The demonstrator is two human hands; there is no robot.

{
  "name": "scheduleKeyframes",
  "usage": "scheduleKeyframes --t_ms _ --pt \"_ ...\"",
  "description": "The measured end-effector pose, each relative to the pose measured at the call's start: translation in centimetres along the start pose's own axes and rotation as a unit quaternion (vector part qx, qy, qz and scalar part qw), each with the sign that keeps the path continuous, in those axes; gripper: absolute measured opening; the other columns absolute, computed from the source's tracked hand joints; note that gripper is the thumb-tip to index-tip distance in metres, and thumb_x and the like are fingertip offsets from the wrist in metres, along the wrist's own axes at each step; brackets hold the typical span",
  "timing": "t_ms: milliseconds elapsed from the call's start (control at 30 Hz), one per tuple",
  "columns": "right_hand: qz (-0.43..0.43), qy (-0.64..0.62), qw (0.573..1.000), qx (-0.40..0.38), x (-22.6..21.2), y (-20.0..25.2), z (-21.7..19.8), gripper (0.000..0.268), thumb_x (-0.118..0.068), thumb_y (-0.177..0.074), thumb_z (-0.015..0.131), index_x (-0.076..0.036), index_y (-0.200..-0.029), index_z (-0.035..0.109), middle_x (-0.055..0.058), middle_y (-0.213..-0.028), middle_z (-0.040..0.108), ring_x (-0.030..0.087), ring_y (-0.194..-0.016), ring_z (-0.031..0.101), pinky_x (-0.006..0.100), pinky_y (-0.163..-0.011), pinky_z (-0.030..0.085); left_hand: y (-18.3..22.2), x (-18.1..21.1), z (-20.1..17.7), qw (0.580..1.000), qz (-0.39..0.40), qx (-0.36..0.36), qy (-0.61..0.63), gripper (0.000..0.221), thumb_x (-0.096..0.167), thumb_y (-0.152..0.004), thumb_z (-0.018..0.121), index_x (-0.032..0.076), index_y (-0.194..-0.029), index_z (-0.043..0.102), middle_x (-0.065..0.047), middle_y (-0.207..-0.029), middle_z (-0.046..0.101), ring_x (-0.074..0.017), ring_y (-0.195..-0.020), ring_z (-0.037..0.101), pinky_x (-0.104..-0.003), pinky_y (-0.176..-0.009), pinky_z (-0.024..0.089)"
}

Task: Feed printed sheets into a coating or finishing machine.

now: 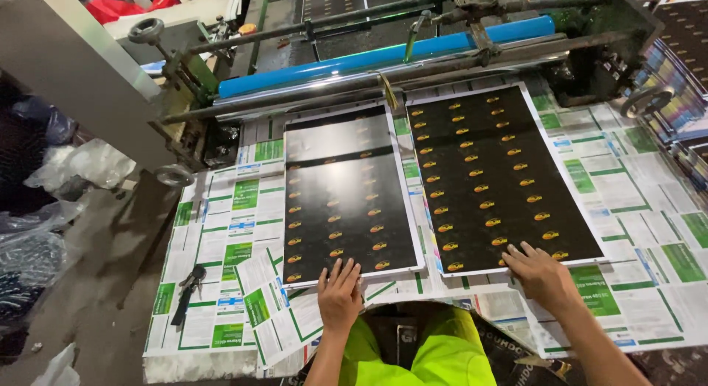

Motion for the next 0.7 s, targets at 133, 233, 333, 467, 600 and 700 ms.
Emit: scheduleKeyframes --t_ms 133,233,333,467,600,700 --pt "-0.003 -0.012 0.999 -0.053 0.6 -1.5 -1.8 0.025 -0.022 -0.088 0.064 -0.026 -0.112 0.069 -0.009 -0.127 0.073 0.023 -0.119 0.072 0.036 -0.09 0.066 -0.3 0.2 -0.8 1.0 -0.004 0.016 0.015 0.035 0.017 -0.084 0.075 0.013 -0.119 0.076 0.002 -0.132 0.072 -0.0253 -0.13 0.062 -0.048 -0.113 0.04" --pt "0.065 -0.042 0.994 -0.077 0.7 -3.4 -5.3 0.017 -0.008 -0.097 0.059 -0.023 -0.089 0.063 -0.002 -0.075 0.071 0.012 -0.064 0.064 0.03 -0.059 0.063 -0.3 0.2 -0.7 1.0 -0.01 0.01 0.013 0.035 0.017 -0.084 0.075 0.014 -0.119 0.076 0.002 -0.133 0.071 -0.0253 -0.129 0.062 -0.049 -0.113 0.04" --pt "0.099 0.02 0.994 0.033 -1.3 -4.4 -11.6 0.028 -0.011 -0.091 0.059 -0.016 -0.116 0.07 -0.003 -0.124 0.075 0.02 -0.121 0.071 0.041 -0.115 0.054 -0.3 0.5 -1.0 1.0 -0.001 0.016 0.014 0.036 0.017 -0.085 0.076 0.014 -0.121 0.075 0.001 -0.134 0.071 -0.0255 -0.129 0.062 -0.048 -0.113 0.04" --pt "0.099 0.036 0.993 0.049 -3.9 -2.8 -8.8 0.03 -0.009 -0.092 0.062 -0.021 -0.118 0.073 -0.001 -0.123 0.075 0.021 -0.112 0.074 0.043 -0.106 0.06 -0.5 -0.1 -0.5 1.0 -0.015 0.014 0.015 0.035 0.018 -0.083 0.077 0.014 -0.118 0.076 -0.006 -0.141 0.065 -0.0283 -0.135 0.057 -0.052 -0.115 0.037" --pt "0.101 0.015 0.994 0.037 -3.3 -3.1 -6.0 0.053 0.001 -0.074 0.067 -0.026 -0.12 0.074 -0.008 -0.13 0.073 0.022 -0.125 0.07 0.041 -0.105 0.059 -0.3 -0.1 0.1 1.0 -0.008 -0.005 -0.009 0.048 0.022 -0.085 0.074 0.018 -0.133 0.068 -0.003 -0.143 0.065 -0.0291 -0.138 0.054 -0.053 -0.118 0.032" --pt "0.093 -0.027 0.995 0.035 -2.1 -4.8 -5.1 0.056 -0.015 -0.071 0.077 -0.021 -0.126 0.069 -0.007 -0.135 0.071 0.026 -0.128 0.067 0.044 -0.109 0.054 -0.4 -0.2 0.1 1.0 -0.015 -0.008 -0.009 0.045 0.022 -0.084 0.074 0.017 -0.129 0.071 -0.002 -0.142 0.065 -0.0279 -0.138 0.055 -0.053 -0.118 0.032"
Point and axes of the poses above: each hand's wrist, its own y-axis away from the middle knuckle, its own z-axis out of the palm, x = y × z, the point moved 9 cm from there along -y, towards the middle knuckle
